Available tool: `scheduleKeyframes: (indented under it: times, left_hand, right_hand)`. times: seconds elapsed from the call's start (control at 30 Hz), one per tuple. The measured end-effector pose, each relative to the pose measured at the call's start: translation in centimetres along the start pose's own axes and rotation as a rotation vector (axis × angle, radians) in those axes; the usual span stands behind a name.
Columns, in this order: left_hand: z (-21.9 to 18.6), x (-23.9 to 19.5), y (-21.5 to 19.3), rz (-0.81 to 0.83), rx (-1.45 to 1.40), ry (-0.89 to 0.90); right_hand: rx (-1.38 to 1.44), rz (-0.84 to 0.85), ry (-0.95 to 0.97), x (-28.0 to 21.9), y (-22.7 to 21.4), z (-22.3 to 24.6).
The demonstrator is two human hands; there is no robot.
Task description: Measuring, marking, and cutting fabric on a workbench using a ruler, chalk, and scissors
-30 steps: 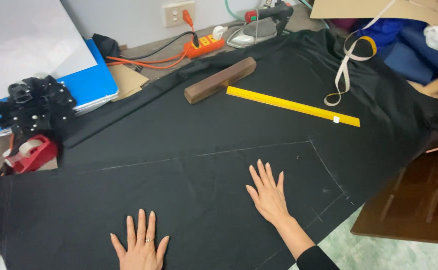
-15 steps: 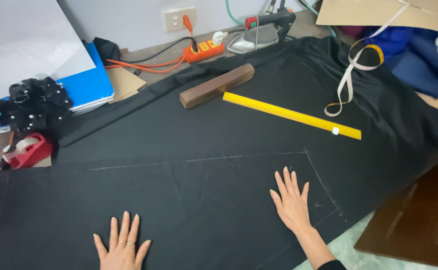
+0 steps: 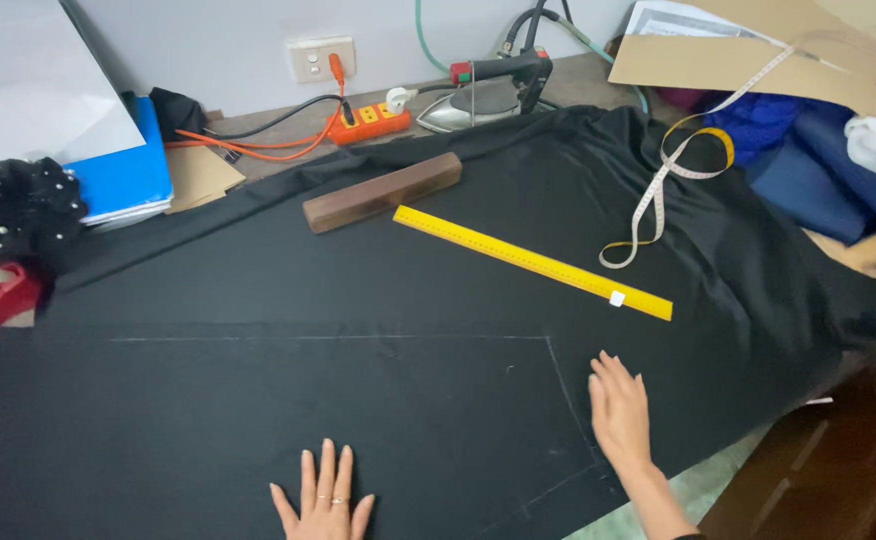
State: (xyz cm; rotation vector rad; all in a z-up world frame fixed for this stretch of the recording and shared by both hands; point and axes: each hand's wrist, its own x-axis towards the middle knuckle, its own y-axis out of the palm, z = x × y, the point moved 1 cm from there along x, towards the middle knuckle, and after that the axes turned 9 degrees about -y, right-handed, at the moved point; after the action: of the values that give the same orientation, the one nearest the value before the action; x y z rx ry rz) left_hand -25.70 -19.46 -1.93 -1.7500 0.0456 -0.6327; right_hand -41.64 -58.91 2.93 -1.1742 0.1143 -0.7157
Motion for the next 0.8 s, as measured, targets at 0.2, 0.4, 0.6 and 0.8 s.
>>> scheduleKeyframes:
  times: [0.2, 0.4, 0.6, 0.8]
  left_hand:
    - [-4.9, -0.8, -0.9, 0.002, 0.102, -0.032]
    - [-6.0, -1.4, -1.3, -0.028, 0.097, -0.078]
    - [-5.9, -1.6, -1.3, -0.030, 0.139, -0.037]
    - [-5.5, -1.6, -1.6, 0.060, 0.159, -0.025]
  right_hand:
    - [0.098, -0.138, -0.037, 4.8, -2.7, -5.8]
    - [0.101, -0.007, 0.145, 10.1, -3.0, -8.8]
    - [-0.001, 0.182, 0.184, 13.8, -2.2, -9.2]
    - [-0.046, 0.210, 0.219, 15.6, -0.3, -11.4]
